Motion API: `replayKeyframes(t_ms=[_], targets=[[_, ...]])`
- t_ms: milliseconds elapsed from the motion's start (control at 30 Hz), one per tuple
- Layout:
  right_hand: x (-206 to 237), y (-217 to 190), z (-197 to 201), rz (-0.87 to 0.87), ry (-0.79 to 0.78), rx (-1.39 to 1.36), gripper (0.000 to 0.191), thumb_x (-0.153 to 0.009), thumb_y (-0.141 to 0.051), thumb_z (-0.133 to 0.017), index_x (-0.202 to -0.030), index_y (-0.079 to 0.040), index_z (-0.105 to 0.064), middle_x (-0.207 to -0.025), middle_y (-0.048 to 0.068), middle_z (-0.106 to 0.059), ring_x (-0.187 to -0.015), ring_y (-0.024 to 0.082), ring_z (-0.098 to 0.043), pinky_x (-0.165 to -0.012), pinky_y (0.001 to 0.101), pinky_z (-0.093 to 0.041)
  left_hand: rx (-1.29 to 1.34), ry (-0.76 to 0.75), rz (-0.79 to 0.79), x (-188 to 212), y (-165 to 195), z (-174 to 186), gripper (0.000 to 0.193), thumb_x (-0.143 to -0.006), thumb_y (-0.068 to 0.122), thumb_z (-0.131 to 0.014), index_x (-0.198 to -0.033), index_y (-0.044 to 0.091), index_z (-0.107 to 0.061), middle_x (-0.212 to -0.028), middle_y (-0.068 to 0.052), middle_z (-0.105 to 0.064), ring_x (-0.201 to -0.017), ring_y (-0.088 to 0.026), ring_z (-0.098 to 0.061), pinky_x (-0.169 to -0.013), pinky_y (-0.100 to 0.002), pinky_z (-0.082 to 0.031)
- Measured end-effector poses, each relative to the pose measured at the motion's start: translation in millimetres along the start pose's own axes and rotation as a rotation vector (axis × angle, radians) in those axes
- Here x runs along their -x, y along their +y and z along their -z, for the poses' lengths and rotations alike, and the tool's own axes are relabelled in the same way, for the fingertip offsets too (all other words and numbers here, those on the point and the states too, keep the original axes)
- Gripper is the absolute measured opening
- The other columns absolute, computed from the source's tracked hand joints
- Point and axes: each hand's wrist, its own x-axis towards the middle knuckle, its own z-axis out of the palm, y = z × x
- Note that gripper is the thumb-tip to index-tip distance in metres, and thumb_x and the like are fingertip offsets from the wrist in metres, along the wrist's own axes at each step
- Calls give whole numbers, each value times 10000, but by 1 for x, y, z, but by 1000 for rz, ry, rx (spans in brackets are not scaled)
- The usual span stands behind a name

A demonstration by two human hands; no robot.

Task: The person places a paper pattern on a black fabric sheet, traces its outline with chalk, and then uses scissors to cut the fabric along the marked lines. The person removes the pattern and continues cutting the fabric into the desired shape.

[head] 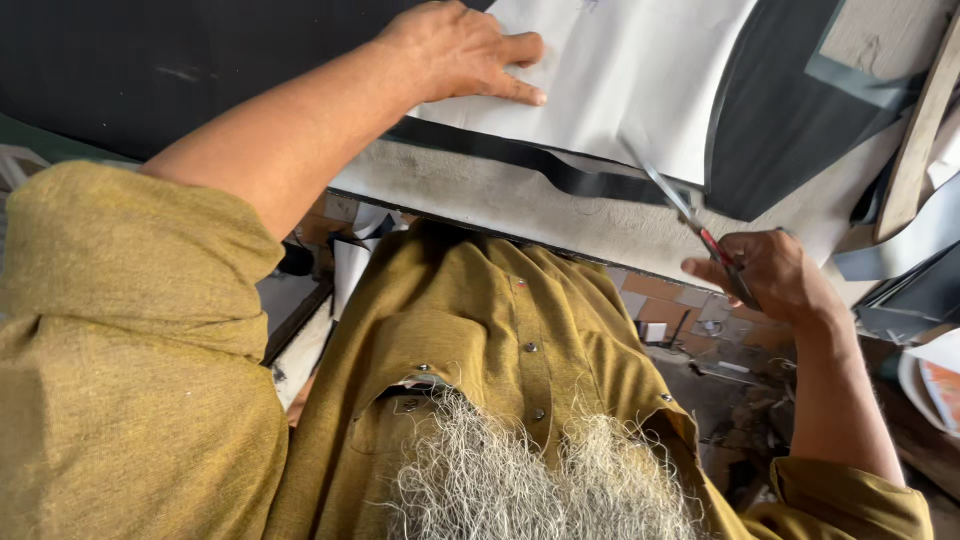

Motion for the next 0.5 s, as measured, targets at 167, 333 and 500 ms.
replayKeyframes(t_ms=[167,333,500], targets=[[-17,-9,21,-156,-337,77,662,-714,-721,-666,-909,-99,-778,-655,100,-734,-644,248,-720,-585,457,-536,373,-114,133,-11,1,-9,659,-1040,140,-533,-1551,491,-311,-1285,-24,-616,-1061,-243,-676,-1055,-425,-458],[-63,-12,45,35,-495,-39,691,-740,-734,-586,-825,-69,-759,-613,81,-682,-570,255,-666,-514,444,-564,122,-23,83,-29,6,-21,883,-943,35,-606,-1541,607,-296,-1279,93,-634,-984,-152,-721,-1031,-380,-442],[-98,-42,55,69,-500,12,683,-747,-697,-609,-705,-24,-716,-575,109,-664,-518,254,-665,-499,448,-559,286,3,156,-38,4,-32,595,-1043,395,-476,-1576,451,-216,-910,-105,-758,-880,-218,-737,-903,-374,-482]])
